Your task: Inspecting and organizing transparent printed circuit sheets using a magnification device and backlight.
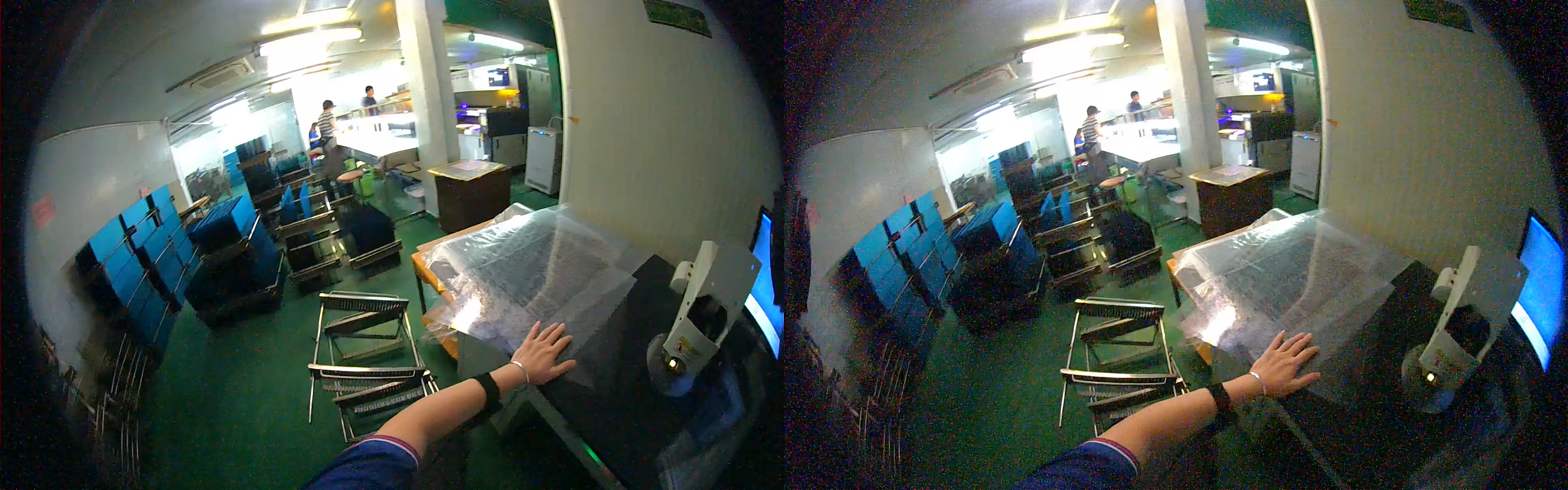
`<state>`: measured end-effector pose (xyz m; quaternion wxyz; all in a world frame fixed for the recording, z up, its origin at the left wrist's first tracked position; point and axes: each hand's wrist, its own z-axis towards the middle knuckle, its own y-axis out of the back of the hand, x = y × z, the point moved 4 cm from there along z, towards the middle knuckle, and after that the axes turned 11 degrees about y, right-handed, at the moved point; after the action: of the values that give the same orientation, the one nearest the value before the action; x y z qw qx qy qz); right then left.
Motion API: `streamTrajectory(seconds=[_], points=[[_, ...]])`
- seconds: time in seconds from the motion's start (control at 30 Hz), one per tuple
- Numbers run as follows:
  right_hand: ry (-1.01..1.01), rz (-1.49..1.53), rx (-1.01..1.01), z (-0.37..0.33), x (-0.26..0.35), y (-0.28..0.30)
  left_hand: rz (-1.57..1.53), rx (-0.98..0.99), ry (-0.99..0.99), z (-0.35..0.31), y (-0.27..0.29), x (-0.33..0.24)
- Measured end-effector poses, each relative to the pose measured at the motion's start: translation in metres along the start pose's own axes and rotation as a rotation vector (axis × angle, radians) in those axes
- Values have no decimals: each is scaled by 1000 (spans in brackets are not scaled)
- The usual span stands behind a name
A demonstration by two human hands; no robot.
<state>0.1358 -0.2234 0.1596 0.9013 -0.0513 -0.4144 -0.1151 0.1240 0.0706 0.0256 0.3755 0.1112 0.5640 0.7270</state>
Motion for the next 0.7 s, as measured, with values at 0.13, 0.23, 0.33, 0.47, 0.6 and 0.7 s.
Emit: streamTrajectory(seconds=[0.13,0.23,0.33,0.47,0.6,0.7], points=[[-8,7,-21,-1,3,3,-5,-3,-15,4,-3,-3],[-14,14,-20,-1,2,4,-3,19,-10,2,-3,-3],[-16,21,-21,-1,2,4,-1,-5,-16,1,-3,-1],[-21,21,-32,-1,2,6,3,9,-17,2,0,-3],[-26,22,-44,-2,2,8,-1,0,-22,3,-2,-1],[-31,17,-55,-3,2,9,-1,-14,-25,3,-3,-2]])
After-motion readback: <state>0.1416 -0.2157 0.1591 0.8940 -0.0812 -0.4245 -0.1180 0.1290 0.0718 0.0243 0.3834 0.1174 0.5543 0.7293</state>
